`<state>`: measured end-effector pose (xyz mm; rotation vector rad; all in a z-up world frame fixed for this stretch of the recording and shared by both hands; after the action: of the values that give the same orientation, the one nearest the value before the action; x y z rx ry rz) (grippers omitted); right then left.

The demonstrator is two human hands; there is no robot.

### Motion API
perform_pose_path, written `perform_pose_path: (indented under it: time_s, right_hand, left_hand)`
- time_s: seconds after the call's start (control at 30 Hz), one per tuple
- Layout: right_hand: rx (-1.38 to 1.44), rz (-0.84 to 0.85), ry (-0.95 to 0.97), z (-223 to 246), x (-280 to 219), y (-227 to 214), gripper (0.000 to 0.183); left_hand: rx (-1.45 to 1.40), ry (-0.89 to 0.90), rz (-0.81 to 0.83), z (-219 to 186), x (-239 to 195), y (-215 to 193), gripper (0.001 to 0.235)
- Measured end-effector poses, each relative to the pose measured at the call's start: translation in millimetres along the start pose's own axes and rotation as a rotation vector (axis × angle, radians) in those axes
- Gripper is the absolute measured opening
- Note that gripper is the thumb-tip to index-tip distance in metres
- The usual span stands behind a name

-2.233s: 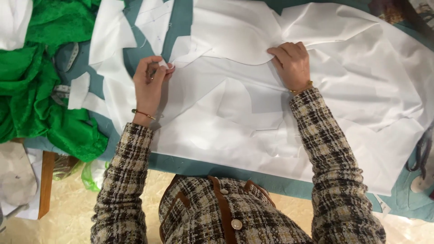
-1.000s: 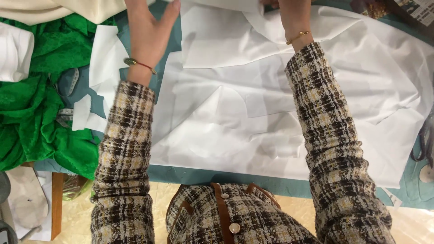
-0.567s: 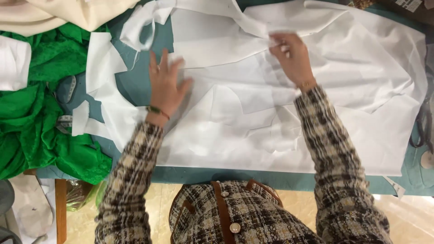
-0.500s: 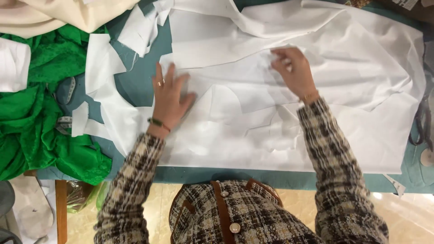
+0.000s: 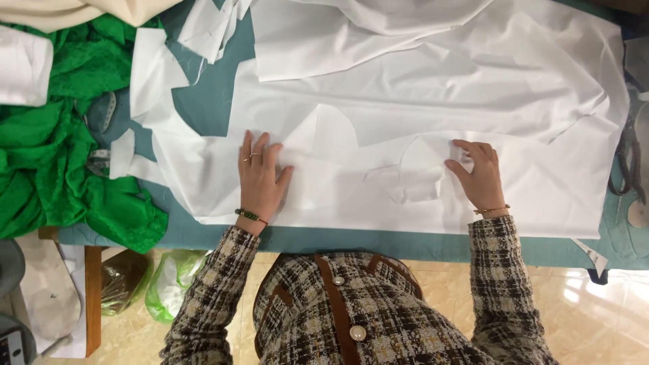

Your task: Cutting fabric with scissors along a pattern and organizing the pieces

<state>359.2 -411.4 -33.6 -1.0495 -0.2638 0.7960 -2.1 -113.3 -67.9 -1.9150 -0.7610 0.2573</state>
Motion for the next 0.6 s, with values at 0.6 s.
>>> perform_pose_path:
  time_s: [0.6]
  right_hand:
    - [0.051,0.05,0.01,-10.6,-26.2,-1.3,0.045]
  left_hand:
    - [-0.397,0.203,0.226,-32.4,-55.8,-22.5,0.021]
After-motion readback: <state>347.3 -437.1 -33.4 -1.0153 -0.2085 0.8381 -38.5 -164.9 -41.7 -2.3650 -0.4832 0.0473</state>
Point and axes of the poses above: each hand's wrist, its own x-axis towards the middle knuckle, its own y-axis out of the palm, z = x × y, the point moved 9 cm from there along x, towards the middle knuckle, and after that the axes turned 7 degrees about y, right-handed, at the moved point
